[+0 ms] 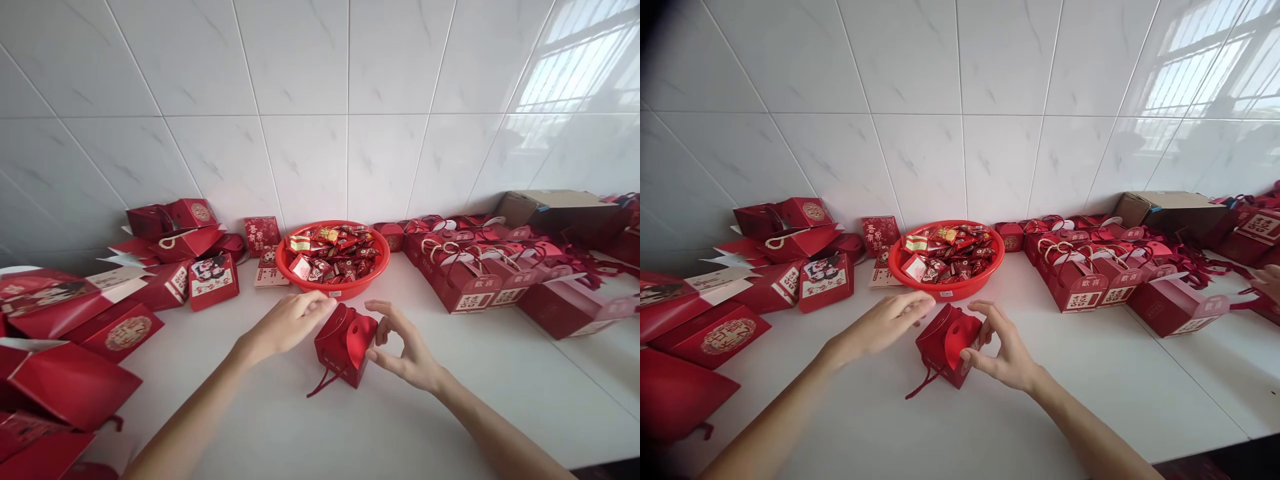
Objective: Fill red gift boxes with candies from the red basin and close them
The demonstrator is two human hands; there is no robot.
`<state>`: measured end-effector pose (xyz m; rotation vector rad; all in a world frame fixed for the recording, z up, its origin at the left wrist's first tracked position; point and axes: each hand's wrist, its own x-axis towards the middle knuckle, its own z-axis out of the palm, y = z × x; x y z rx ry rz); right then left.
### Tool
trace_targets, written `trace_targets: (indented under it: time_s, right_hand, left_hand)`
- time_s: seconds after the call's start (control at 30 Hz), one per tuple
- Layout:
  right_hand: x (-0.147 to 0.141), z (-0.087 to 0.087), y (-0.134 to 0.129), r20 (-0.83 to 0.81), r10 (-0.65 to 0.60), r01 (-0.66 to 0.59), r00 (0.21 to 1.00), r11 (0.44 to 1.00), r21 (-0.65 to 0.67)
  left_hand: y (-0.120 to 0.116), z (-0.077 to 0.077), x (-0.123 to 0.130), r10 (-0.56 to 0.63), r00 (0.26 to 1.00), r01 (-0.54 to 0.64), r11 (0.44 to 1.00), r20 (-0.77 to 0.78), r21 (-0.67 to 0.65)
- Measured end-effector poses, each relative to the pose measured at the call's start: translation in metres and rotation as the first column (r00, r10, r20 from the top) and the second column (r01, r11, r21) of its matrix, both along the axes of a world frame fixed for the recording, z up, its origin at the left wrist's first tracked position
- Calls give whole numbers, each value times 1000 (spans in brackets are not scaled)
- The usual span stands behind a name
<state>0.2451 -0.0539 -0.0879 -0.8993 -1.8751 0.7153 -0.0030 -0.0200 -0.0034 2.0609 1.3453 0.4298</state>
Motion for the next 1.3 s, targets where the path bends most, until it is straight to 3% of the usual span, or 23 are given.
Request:
trace_targets:
  time_s: [0.1, 0.17, 0.33, 0.5, 0.6, 0.7, 0.77, 0.93, 1.13, 1.3]
  right_hand:
    - [-6, 5, 1, 89, -13, 3, 996, 994, 106]
    - [-10, 10, 2, 178, -20, -2, 984, 992, 126]
    - [-20, 26, 13, 346, -31, -11, 938, 993, 118]
    - [-26, 40, 29, 403, -6, -22, 915, 998, 65]
    - [-33, 49, 32, 513, -32, -10, 858, 997, 79]
    - [-40, 57, 34, 611, -32, -4, 791, 998, 58]
    - [-40, 60, 36, 582, -16, 2, 813, 1000, 26]
    - [-21, 65, 48, 294, 129, -94, 947, 987, -130]
    - [6, 66, 64, 272, 262, -178, 926, 937, -299]
    - [13, 58, 75, 58, 316, -252, 947, 842, -478]
  left_hand:
    - [-12, 9, 10, -62, 994, 79, 978, -88, 195]
    - [-15, 9, 18, -101, 980, 142, 959, -172, 245]
    - [-5, 3, 19, -137, 961, 192, 956, -240, 221]
    - [4, 5, 4, -91, 983, 123, 971, -157, 207]
    - [8, 10, -4, -86, 990, 105, 979, -113, 173]
    - [10, 12, -11, -144, 985, 158, 974, -98, 163]
    - [11, 13, -16, -156, 980, 173, 974, -124, 144]
    - [12, 16, -27, -149, 945, 169, 985, -292, 45]
    - [11, 8, -24, -103, 937, 117, 993, -334, 24]
    - [9, -1, -18, -45, 951, 62, 997, -305, 45]
